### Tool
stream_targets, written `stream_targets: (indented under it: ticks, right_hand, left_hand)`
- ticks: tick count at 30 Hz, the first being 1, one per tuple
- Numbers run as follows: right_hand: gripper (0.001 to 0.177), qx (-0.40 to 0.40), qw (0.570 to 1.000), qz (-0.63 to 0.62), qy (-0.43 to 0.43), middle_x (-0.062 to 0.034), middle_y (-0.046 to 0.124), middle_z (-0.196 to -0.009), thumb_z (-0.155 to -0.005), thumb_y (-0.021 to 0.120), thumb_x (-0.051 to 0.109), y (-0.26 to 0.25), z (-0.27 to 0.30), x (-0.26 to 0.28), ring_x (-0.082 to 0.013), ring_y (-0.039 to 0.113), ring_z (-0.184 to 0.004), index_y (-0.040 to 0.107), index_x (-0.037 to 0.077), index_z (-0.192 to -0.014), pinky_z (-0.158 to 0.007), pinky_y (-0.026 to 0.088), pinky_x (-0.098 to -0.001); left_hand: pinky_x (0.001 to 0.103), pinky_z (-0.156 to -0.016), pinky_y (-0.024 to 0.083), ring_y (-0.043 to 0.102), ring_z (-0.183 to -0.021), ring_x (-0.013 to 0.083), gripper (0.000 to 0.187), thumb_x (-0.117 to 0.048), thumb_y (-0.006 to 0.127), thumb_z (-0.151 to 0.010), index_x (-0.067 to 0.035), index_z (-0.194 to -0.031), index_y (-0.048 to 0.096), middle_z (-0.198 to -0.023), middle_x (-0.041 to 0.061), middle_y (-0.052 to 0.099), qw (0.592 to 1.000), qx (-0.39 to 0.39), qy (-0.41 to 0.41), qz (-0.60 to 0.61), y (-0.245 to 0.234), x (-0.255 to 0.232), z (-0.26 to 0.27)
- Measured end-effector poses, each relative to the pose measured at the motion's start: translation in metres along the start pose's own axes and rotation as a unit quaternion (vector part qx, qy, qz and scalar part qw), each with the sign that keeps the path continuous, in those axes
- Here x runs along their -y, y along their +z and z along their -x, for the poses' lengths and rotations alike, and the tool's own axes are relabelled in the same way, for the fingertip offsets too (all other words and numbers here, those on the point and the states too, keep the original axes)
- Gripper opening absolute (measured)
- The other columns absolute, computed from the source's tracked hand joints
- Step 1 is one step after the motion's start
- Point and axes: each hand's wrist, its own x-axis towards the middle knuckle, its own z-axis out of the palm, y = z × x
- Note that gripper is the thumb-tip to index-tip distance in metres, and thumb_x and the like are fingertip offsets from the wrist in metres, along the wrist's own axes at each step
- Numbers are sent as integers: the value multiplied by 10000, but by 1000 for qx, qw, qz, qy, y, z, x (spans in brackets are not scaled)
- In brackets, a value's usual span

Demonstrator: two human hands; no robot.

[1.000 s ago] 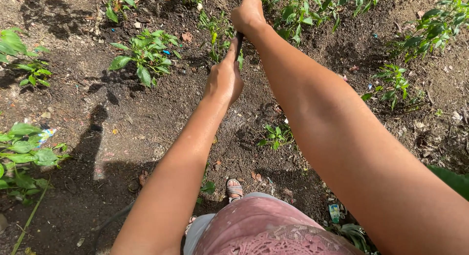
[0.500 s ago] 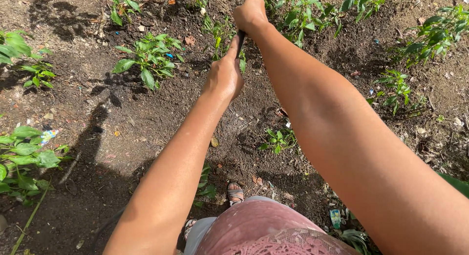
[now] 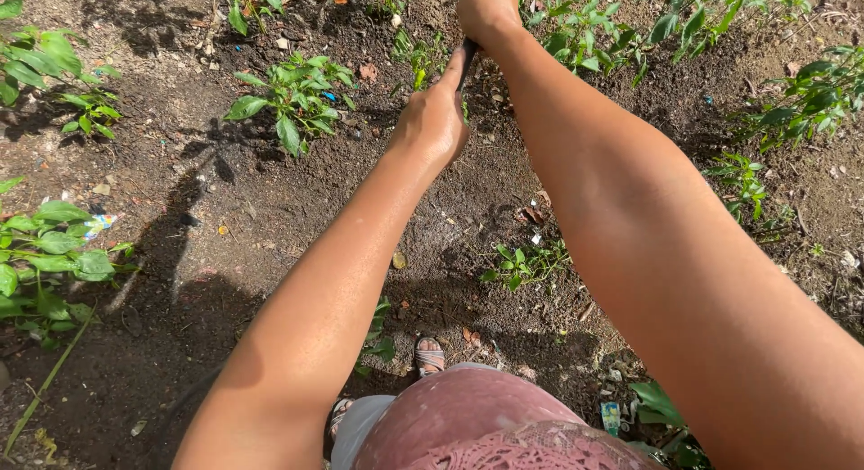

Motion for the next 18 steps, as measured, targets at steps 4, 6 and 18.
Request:
stream_targets:
  ticks: [4,6,18]
  right_hand:
    - [166,8,1000,12,3,-146,690,-845,-997,601,95,-11,17,7,-218,654,-640,656,-53,-1051,-526,487,-360]
    - [192,-47,960,-259,97,-130,673,-770,-945,596,100,-27,40,17,-169,657,-567,587,-75,-1024,-427,497,-316]
    - [244,-32,997,-66,-24,-131,623,-667,-1063,476,107,-36,24,17,-193,611,-488,629,-60,-971,-404,480,-325]
  left_hand:
    - [326,-489,451,513,-550,112,578,-139,246,-1035,-175,-1612,227,-705,23,503,994,-41,69,-73,3,4,-6]
    - [324,-521,451,511,-591,120,513,-150,224,-1106,-168,-1619,248,-753,25,502,997,-23,42,-54,-1,-1,-1]
    - [261,-429,514,474,-485,95,570,-74,283,-1066,-209,-1616,222,-1064,177,640,997,-34,40,-58,-18,-21,3]
